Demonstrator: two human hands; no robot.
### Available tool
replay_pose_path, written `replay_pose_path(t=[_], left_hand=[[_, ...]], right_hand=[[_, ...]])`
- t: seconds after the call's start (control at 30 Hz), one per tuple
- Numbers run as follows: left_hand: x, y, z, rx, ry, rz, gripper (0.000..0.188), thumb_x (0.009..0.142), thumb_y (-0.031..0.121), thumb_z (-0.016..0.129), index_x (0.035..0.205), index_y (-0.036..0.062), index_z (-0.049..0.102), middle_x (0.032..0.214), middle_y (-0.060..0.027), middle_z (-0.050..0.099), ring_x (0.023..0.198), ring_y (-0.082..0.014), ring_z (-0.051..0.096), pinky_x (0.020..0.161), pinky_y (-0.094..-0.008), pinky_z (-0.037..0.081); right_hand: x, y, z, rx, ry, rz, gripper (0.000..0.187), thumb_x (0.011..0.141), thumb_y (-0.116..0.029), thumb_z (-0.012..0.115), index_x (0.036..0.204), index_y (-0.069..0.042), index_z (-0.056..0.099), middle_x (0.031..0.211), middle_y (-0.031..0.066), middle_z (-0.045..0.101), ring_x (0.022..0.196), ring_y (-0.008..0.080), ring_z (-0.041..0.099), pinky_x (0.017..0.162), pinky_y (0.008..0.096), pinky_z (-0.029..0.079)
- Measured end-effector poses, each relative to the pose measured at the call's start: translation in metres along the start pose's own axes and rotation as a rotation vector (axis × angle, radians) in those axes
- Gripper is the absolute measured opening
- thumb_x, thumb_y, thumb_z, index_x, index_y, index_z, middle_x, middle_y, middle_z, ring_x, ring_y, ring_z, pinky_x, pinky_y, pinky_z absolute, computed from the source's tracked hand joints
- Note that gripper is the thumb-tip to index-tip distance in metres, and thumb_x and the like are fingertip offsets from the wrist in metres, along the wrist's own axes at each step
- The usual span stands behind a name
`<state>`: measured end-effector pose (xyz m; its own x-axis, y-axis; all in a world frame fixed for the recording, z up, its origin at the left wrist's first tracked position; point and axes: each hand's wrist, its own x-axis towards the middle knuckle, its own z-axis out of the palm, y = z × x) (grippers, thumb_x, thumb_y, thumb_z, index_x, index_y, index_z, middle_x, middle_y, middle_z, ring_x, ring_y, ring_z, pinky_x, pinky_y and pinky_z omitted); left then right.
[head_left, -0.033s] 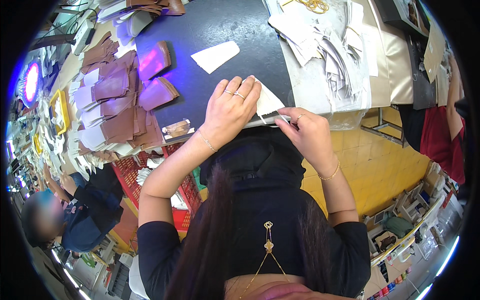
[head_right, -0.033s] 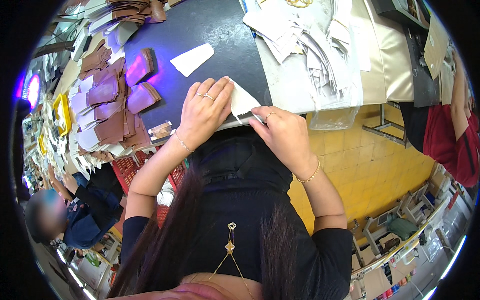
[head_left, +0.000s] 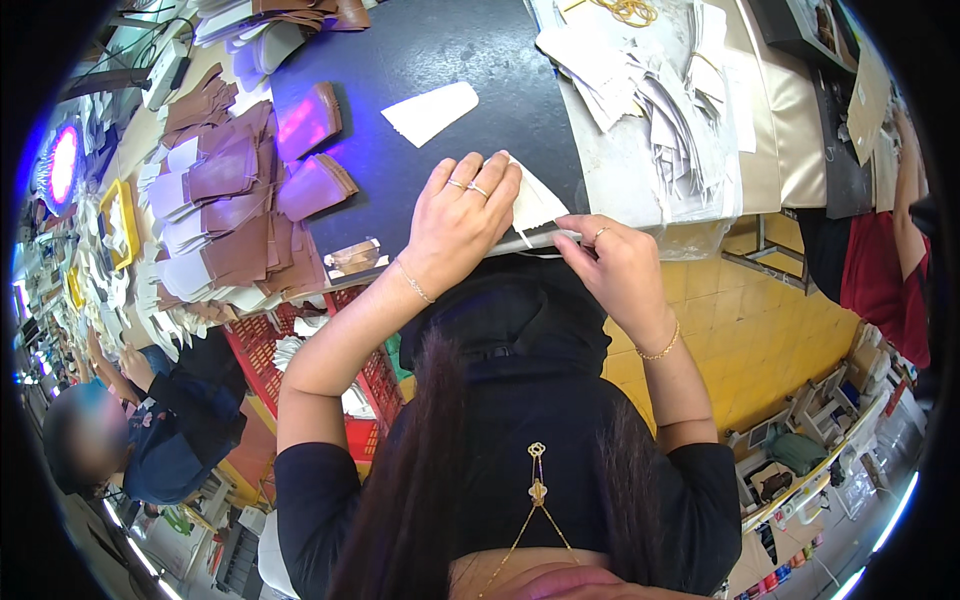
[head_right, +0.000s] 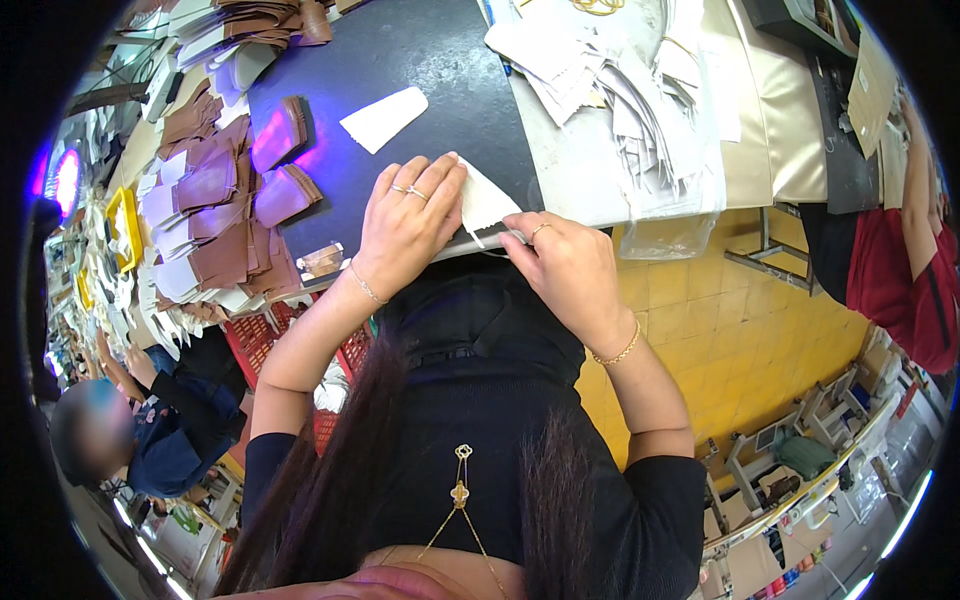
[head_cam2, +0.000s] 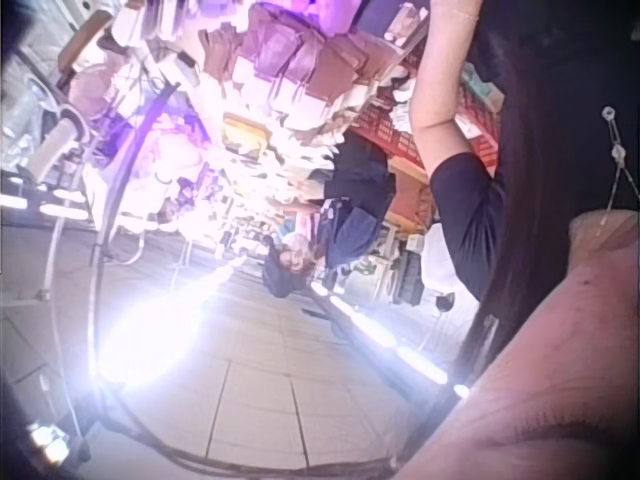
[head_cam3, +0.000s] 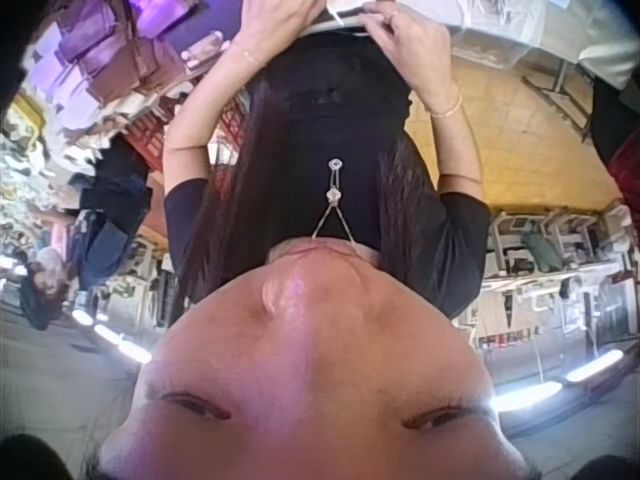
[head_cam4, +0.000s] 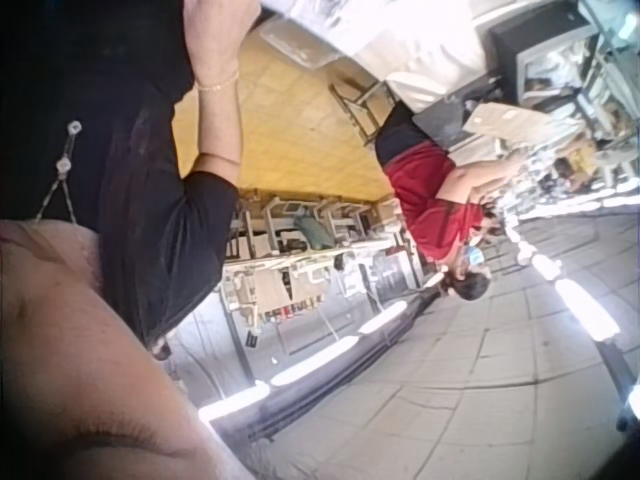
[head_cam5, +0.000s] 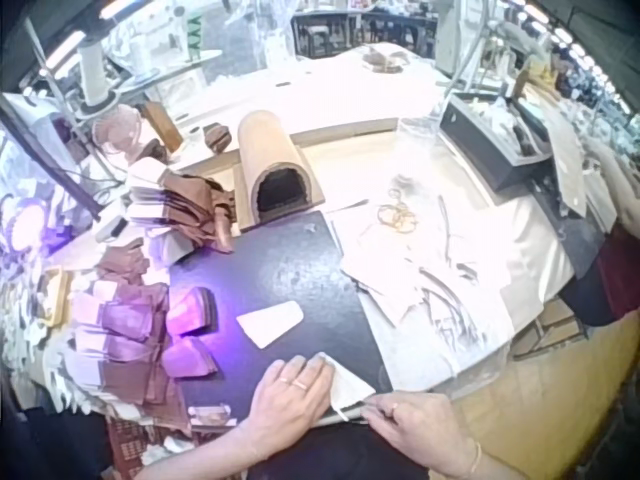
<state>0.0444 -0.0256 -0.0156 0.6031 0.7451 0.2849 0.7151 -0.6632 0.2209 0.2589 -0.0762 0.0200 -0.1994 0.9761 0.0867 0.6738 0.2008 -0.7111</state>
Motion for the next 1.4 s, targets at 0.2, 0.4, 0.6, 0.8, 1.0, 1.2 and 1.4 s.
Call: replay_pose_path(t=[0.2, 0.4, 0.6, 0.8, 1.0, 1.2, 1.4], left_hand=[[0.003, -0.005, 0.006, -0.01, 0.052, -0.005, 0.037, 0.083, 0.012, 0.073, 0.118, 0.0049, 0.065, 0.123, -0.0062, 0.066, 0.107, -0.0244, 0.062, 0.094, -0.0413, 0.046], [0.003, -0.003, 0.006, 0.003, 0.04, -0.023, 0.039, 0.082, 0.012, 0.073, 0.12, 0.0069, 0.066, 0.122, -0.0052, 0.066, 0.107, -0.0238, 0.061, 0.095, -0.0406, 0.046], [0.004, -0.003, 0.003, 0.05, -0.011, 0.004, 0.043, 0.08, 0.016, 0.073, 0.121, 0.0082, 0.066, 0.123, -0.0066, 0.064, 0.109, -0.0249, 0.059, 0.094, -0.0417, 0.046], [0.0, 0.003, 0.001, 0.091, -0.08, 0.0, 0.051, 0.079, 0.019, 0.075, 0.128, 0.0188, 0.064, 0.131, -0.0083, 0.061, 0.116, -0.0276, 0.055, 0.097, -0.0448, 0.045], [0.009, -0.004, -0.009, -0.114, -0.13, -0.033, 0.048, 0.084, 0.015, 0.071, 0.132, 0.0211, 0.064, 0.121, -0.0123, 0.06, 0.11, -0.03, 0.057, 0.095, -0.0425, 0.047], [0.022, -0.022, -0.013, -0.371, -0.193, -0.209, 0.045, 0.08, 0.023, 0.082, 0.122, 0.0096, 0.071, 0.117, -0.0137, 0.056, 0.108, -0.0312, 0.053, 0.095, -0.042, 0.048], [0.027, -0.023, -0.022, -0.71, -0.33, -0.518, 0.031, 0.084, 0.013, 0.08, 0.113, 0.0049, 0.07, 0.096, -0.0071, 0.066, 0.09, -0.0197, 0.062, 0.084, -0.0322, 0.05]], right_hand=[[-0.002, 0.019, 0.006, 0.415, -0.076, 0.587, 0.018, 0.095, -0.016, 0.071, 0.093, 0.002, 0.071, 0.06, 0.0013, 0.062, 0.051, 0.0084, 0.055, 0.051, 0.0259, 0.043], [-0.006, 0.029, 0.011, 0.584, -0.118, 0.748, 0.025, 0.097, -0.02, 0.067, 0.088, 0.003, 0.069, 0.059, 0.0002, 0.06, 0.052, 0.0039, 0.054, 0.051, 0.024, 0.04], [-0.003, 0.033, 0.01, 0.452, -0.123, 0.684, 0.03, 0.096, -0.024, 0.067, 0.081, 0.002, 0.066, 0.056, 0.0032, 0.062, 0.05, 0.0061, 0.055, 0.05, 0.0251, 0.041], [-0.002, 0.032, 0.01, 0.402, -0.129, 0.692, 0.032, 0.095, -0.025, 0.068, 0.076, 0.001, 0.065, 0.054, 0.0046, 0.062, 0.047, 0.0093, 0.058, 0.049, 0.0273, 0.043], [0.0, 0.031, 0.005, 0.306, -0.165, 0.686, 0.035, 0.093, -0.028, 0.071, 0.074, 0.0, 0.064, 0.054, 0.0078, 0.061, 0.048, 0.0152, 0.06, 0.052, 0.0304, 0.046], [-0.012, 0.031, -0.019, -0.081, -0.004, 0.586, 0.038, 0.089, -0.024, 0.079, 0.103, 0.004, 0.057, 0.076, 0.01, 0.064, 0.064, 0.0167, 0.059, 0.061, 0.0316, 0.049], [-0.018, 0.025, -0.032, -0.141, 0.084, 0.331, 0.031, 0.093, -0.005, 0.069, 0.12, 0.004, 0.058, 0.095, 0.013, 0.065, 0.072, 0.0203, 0.06, 0.072, 0.033, 0.052]])
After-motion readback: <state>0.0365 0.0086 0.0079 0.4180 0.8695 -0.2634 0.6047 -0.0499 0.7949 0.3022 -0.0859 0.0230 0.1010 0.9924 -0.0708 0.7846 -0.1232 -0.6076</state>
